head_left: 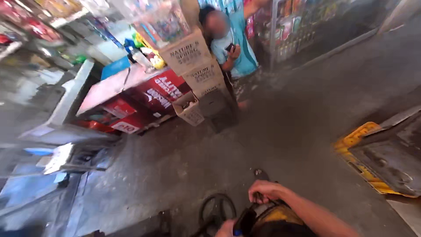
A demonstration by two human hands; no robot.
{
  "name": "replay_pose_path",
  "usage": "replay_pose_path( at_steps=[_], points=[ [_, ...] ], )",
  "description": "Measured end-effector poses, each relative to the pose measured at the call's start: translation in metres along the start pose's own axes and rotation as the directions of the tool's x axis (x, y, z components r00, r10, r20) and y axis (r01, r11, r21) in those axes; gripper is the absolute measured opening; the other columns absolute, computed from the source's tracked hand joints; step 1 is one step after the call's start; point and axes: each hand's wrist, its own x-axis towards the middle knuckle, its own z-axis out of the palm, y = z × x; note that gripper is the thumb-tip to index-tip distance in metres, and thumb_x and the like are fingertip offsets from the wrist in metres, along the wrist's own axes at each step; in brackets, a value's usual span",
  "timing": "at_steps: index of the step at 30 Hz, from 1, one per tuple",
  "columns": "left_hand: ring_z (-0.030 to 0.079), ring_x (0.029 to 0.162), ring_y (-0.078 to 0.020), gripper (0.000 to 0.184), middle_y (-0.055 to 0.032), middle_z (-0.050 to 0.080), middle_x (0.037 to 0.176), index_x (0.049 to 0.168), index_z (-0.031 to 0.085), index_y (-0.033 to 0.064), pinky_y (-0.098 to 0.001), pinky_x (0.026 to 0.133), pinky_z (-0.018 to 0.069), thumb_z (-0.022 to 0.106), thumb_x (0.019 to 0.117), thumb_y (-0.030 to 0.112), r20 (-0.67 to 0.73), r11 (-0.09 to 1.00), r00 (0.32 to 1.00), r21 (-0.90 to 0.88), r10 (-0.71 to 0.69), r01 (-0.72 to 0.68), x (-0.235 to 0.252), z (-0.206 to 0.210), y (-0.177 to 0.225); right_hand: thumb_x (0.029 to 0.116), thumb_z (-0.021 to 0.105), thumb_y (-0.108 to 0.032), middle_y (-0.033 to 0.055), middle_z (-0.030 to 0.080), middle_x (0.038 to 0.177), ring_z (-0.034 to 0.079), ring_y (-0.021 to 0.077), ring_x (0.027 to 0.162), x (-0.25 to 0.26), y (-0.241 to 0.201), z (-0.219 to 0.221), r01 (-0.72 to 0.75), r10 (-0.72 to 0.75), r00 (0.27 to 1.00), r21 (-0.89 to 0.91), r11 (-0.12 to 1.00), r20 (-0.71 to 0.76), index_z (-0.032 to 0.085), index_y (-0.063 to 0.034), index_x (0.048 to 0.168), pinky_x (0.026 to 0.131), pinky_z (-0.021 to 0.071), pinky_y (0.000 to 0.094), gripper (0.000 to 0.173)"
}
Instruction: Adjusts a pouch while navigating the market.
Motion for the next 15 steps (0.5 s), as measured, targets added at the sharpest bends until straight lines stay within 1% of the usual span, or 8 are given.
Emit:
replay_pose_path(
  at_steps=[2,4,5,7,10,12,13,15],
  points=[
    [0.07,0.085,-0.0215,0.03,-0.0094,0.073,0.094,0.112,0.072,0.0068,-0.0482,0.082,0.0573,0.076,0.0852,0.019,0.025,0.999,0.999,-0.048,-0.02,0.021,0.012,-0.019,0.01,0.1077,0.048,-0.036,0.0008,0.061,0.075,0.05,0.009,0.053,0.013,-0.025,-0.015,0.036,-0.037,0.999,-0.131,0.991,-0.009,0.068,-0.005,0.1,0.049,0.0432,0.0272,0.037],
    [0.069,0.085,-0.0201,0.032,-0.0079,0.072,0.094,0.115,0.071,0.0086,-0.0468,0.081,0.0575,0.075,0.085,0.019,0.039,0.996,0.998,-0.069,-0.045,0.047,0.02,-0.033,0.02,0.1081,0.048,-0.041,0.0036,0.058,0.071,0.05,0.0116,0.056,0.028,-0.039,-0.029,0.105,-0.118,0.993,-0.33,0.938,-0.02,0.067,-0.0012,0.093,0.054,0.0454,0.032,0.047],
    [0.069,0.085,-0.0197,0.032,-0.0077,0.072,0.095,0.116,0.071,0.0087,-0.0465,0.081,0.0574,0.074,0.085,0.019,0.033,0.995,0.998,-0.083,-0.05,0.052,0.023,-0.04,0.027,0.1086,0.047,-0.042,0.0089,0.06,0.076,0.055,0.017,0.064,0.032,-0.05,-0.035,0.127,-0.145,0.989,-0.432,0.893,-0.009,0.067,0.0018,0.093,0.063,0.0493,0.0395,0.051],
    [0.069,0.089,-0.0195,0.034,-0.0081,0.072,0.098,0.118,0.071,0.0086,-0.0464,0.084,0.0572,0.074,0.0857,0.018,0.02,0.993,0.998,-0.103,-0.052,0.054,0.028,-0.051,0.036,0.1101,0.042,-0.041,0.0206,0.067,0.092,0.066,0.0309,0.087,0.03,-0.071,-0.044,0.125,-0.146,0.989,-0.58,0.805,0.011,0.068,0.0065,0.102,0.084,0.0529,0.0544,0.055],
    [0.069,0.092,-0.0197,0.035,-0.0087,0.073,0.1,0.12,0.07,0.0092,-0.0467,0.086,0.0565,0.074,0.0866,0.019,0.01,0.994,1.0,-0.11,-0.02,0.021,0.039,-0.061,0.041,0.1117,0.038,-0.035,0.0241,0.069,0.116,0.066,0.0372,0.113,0.033,-0.084,-0.067,0.116,-0.15,0.989,-0.722,0.682,0.017,0.065,0.0034,0.123,0.104,0.0477,0.058,0.048],
    [0.069,0.095,-0.0212,0.037,-0.0094,0.072,0.102,0.123,0.069,0.0097,-0.048,0.087,0.0553,0.072,0.087,0.02,0.013,0.995,1.0,-0.099,0.005,-0.004,0.047,-0.07,0.041,0.112,0.038,-0.032,0.0242,0.067,0.122,0.063,0.0383,0.119,0.041,-0.088,-0.086,0.099,-0.133,0.991,-0.788,0.608,0.022,0.062,0.0,0.13,0.107,0.0456,0.0578,0.044],
    [0.069,0.094,-0.0215,0.037,-0.0098,0.072,0.102,0.123,0.069,0.0095,-0.0482,0.087,0.0549,0.071,0.0872,0.02,0.02,0.995,1.0,-0.1,0.018,-0.016,0.048,-0.072,0.039,0.1118,0.038,-0.033,0.0242,0.067,0.12,0.064,0.0385,0.117,0.042,-0.088,-0.09,0.084,-0.114,0.993,-0.802,0.591,0.02,0.063,-0.0007,0.129,0.105,0.0465,0.0585,0.044],
    [0.069,0.093,-0.0206,0.038,-0.0091,0.072,0.101,0.123,0.069,0.0108,-0.047,0.085,0.0552,0.07,0.0869,0.021,0.022,0.992,0.998,-0.116,0.055,-0.052,0.052,-0.073,0.037,0.1099,0.042,-0.037,0.0221,0.07,0.107,0.067,0.0366,0.104,0.039,-0.085,-0.094,0.075,-0.095,0.995,-0.813,0.578,0.024,0.069,-0.0017,0.118,0.096,0.05,0.0594,0.045]
  ],
)
